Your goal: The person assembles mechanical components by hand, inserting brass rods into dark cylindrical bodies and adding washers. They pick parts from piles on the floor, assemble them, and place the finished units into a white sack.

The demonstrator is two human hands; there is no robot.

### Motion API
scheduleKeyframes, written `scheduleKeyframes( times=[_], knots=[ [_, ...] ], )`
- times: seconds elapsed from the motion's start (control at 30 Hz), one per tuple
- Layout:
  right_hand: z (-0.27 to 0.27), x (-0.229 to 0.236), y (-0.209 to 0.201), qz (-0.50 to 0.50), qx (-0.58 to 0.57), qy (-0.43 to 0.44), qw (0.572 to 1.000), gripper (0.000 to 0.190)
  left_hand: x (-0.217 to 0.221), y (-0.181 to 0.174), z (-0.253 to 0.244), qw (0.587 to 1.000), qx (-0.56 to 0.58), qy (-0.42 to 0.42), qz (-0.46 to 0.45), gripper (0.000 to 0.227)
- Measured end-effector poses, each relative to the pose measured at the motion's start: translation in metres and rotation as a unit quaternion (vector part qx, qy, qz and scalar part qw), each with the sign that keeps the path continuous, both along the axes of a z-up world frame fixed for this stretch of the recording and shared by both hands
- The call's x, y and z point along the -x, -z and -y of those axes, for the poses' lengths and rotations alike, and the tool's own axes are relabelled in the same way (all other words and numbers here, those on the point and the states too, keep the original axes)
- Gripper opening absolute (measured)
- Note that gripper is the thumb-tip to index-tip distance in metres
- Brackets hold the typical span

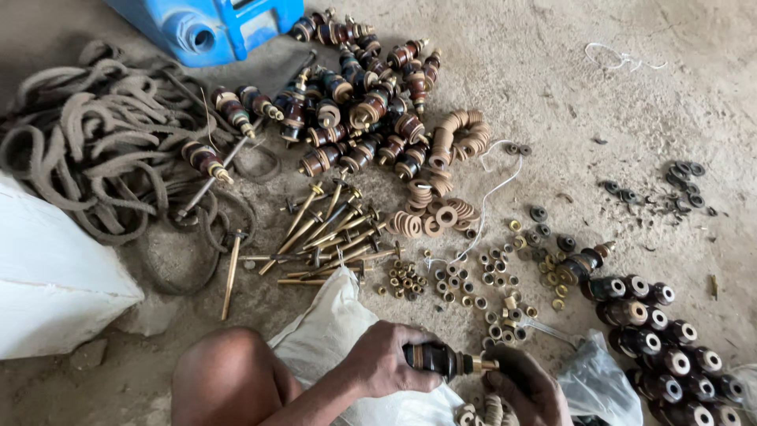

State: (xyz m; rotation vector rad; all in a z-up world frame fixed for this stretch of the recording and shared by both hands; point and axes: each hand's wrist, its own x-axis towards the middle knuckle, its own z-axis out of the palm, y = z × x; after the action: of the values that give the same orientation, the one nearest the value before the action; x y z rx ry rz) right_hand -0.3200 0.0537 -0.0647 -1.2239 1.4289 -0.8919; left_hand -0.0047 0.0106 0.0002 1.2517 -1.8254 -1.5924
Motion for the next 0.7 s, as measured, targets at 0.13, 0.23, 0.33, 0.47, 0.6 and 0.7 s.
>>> scheduleKeyframes(
  times=[0.13, 0.23, 0.33, 0.47, 0.6, 0.7],
  knots=[
    [0.004, -0.002, 0.017, -0.200, -0.204, 0.071, 0.956, 0.055, 0.003, 0.005, 0.002, 0.998, 0.049, 0.019, 0.042, 0.066],
    [0.000, -0.002, 0.019, -0.041, -0.021, 0.066, 0.997, 0.045, 0.001, 0.014, -0.001, 0.999, 0.025, 0.000, 0.022, 0.067],
    [0.000, -0.003, 0.006, -0.010, 0.086, -0.037, 0.996, 0.050, -0.002, 0.016, 0.001, 1.000, 0.006, -0.010, 0.001, 0.066],
    [-0.001, -0.010, -0.015, -0.076, -0.046, 0.119, 0.989, 0.045, 0.000, 0.011, 0.003, 1.000, 0.006, -0.009, -0.008, 0.061],
    [0.004, -0.019, -0.026, -0.011, -0.013, 0.101, 0.995, 0.046, -0.001, 0.002, 0.002, 1.000, 0.007, -0.010, -0.016, 0.060],
    [0.010, -0.025, -0.034, 0.006, -0.050, 0.134, 0.990, 0.042, -0.006, -0.004, 0.003, 1.000, 0.005, -0.021, -0.009, 0.062]
  ],
)
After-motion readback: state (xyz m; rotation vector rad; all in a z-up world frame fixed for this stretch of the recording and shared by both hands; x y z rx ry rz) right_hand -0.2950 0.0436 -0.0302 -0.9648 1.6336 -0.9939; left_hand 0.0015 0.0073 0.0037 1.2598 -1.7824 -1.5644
